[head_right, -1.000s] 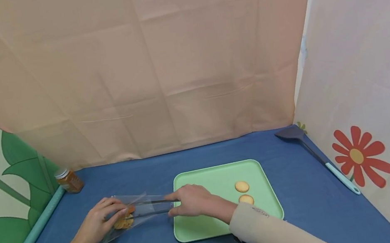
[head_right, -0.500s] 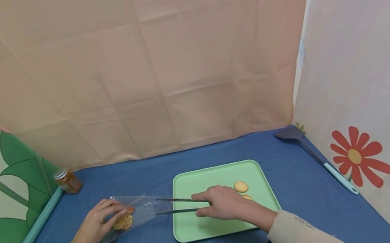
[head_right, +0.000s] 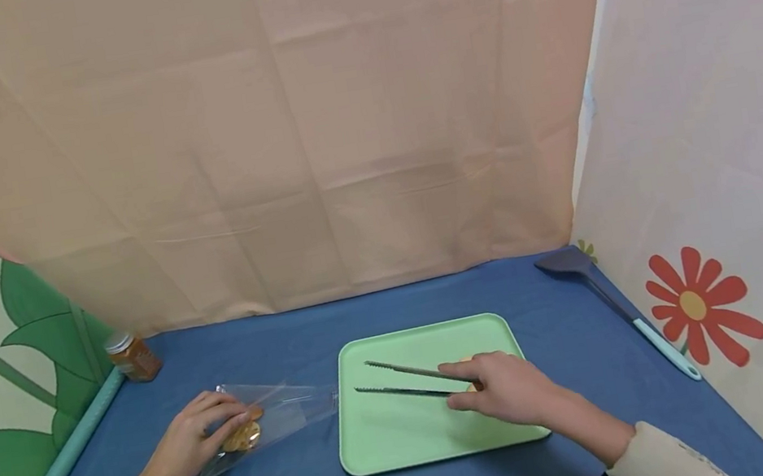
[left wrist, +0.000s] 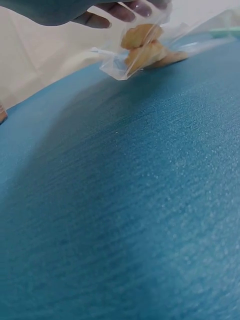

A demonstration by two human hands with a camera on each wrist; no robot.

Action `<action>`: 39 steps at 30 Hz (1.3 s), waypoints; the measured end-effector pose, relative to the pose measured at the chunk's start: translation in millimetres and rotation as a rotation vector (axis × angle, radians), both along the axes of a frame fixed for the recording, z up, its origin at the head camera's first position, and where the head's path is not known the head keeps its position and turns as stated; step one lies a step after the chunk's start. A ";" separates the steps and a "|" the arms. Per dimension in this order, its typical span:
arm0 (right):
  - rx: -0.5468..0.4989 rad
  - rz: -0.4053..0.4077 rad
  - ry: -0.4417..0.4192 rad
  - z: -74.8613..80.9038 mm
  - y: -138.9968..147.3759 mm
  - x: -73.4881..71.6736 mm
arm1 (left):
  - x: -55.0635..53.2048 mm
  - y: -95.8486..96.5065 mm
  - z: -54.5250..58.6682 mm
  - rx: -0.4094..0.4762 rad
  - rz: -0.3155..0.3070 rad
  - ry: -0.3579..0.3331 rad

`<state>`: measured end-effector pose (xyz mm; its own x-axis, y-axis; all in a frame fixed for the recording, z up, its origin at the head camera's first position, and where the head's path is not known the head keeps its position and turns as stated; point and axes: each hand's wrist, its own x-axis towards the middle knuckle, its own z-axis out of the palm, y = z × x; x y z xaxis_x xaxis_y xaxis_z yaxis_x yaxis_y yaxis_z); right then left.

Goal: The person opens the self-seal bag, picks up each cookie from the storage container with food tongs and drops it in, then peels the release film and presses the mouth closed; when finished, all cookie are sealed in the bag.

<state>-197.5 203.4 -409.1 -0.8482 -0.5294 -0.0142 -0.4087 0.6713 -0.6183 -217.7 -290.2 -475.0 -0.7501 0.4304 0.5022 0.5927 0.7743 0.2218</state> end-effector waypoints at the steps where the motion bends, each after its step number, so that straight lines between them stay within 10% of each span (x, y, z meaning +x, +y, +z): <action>1: 0.000 -0.014 -0.009 0.9 4.9 1.2 | 0.2 0.2 0.1 0.000 0.002 0.000; 18: 0.157 -0.251 -0.029 2.4 65.9 16.2 | 2.7 -3.9 -1.0 -0.001 -0.004 0.009; 39: 0.195 -0.302 -0.066 -16.7 102.5 15.0 | 1.1 -2.8 1.0 -0.010 0.004 0.008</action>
<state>-182.4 305.9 -425.8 -0.9599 -0.2371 -0.1499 -0.1376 0.8635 -0.4852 -216.6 -293.1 -474.1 -0.7480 0.4322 0.5038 0.5910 0.7791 0.2092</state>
